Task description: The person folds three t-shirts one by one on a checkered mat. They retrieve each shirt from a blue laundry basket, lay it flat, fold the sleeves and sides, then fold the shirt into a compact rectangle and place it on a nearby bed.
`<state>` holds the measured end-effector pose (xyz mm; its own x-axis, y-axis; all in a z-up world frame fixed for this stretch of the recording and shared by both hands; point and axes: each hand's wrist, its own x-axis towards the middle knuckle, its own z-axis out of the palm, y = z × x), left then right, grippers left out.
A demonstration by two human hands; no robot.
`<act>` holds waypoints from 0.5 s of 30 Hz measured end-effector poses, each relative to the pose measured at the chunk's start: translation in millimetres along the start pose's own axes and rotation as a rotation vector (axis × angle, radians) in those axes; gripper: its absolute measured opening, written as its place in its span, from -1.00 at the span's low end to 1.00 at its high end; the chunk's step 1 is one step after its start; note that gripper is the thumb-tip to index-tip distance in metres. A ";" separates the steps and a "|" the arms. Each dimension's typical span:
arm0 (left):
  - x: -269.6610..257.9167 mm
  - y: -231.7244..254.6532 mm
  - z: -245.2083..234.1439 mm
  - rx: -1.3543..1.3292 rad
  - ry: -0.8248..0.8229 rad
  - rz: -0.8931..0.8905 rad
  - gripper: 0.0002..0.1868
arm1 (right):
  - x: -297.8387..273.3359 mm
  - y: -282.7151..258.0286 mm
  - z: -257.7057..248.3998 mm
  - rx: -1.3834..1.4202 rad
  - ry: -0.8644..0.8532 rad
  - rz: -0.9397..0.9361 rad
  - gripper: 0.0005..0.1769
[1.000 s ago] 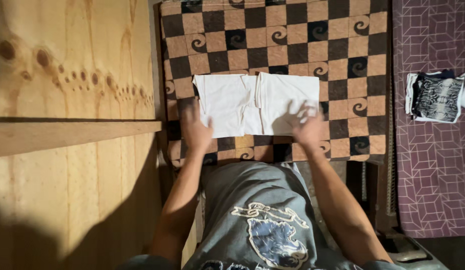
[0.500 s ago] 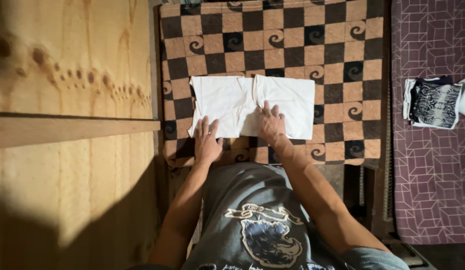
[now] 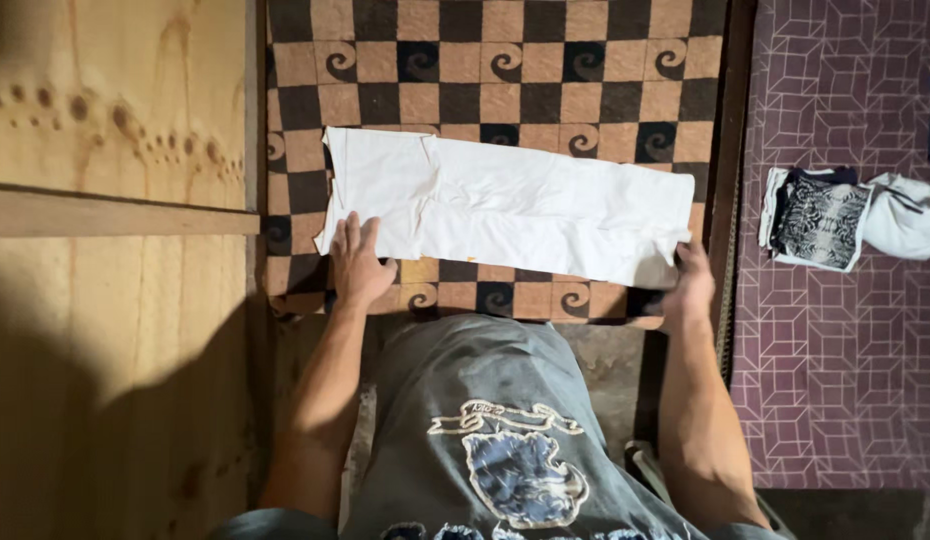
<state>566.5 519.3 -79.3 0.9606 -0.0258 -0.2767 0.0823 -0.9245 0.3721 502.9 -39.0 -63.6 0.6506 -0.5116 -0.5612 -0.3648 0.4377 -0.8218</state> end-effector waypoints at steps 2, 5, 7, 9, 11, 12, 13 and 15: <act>3.3 0.3 2.3 0.003 0.003 -0.019 -0.13 | 1.1 -2.4 -18.6 -0.135 0.036 -0.019 -0.29; 11.6 -9.3 10.1 -0.047 0.042 -0.074 -0.29 | 0.3 12.1 -30.6 -0.342 0.135 0.017 -0.33; 13.6 -13.2 20.0 -0.062 0.164 -0.151 -0.35 | 1.5 35.3 -22.1 -0.499 0.164 -0.038 -0.36; 12.8 -20.8 20.1 -0.025 0.365 -0.246 -0.32 | -1.5 55.1 -12.8 -0.611 0.103 -0.128 -0.31; 11.3 -25.0 17.4 -0.243 0.423 -0.337 -0.21 | -3.2 68.4 -4.9 -0.625 0.098 -0.121 -0.31; 15.0 -26.0 14.9 -0.356 0.454 -0.372 -0.15 | -1.6 71.9 -0.4 -0.582 0.125 -0.069 -0.35; 17.2 -27.1 12.3 -0.314 0.406 -0.390 -0.14 | 0.5 72.8 2.7 -0.538 0.151 -0.017 -0.39; 16.7 -34.4 4.3 -0.219 0.303 -0.422 -0.13 | -1.0 75.0 5.0 -0.571 0.188 -0.004 -0.56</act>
<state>578.6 549.1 -100.6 0.8628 0.4698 -0.1864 0.4984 -0.7296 0.4683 478.2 -2.0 -124.2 0.5431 -0.6569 -0.5230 -0.6966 -0.0048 -0.7174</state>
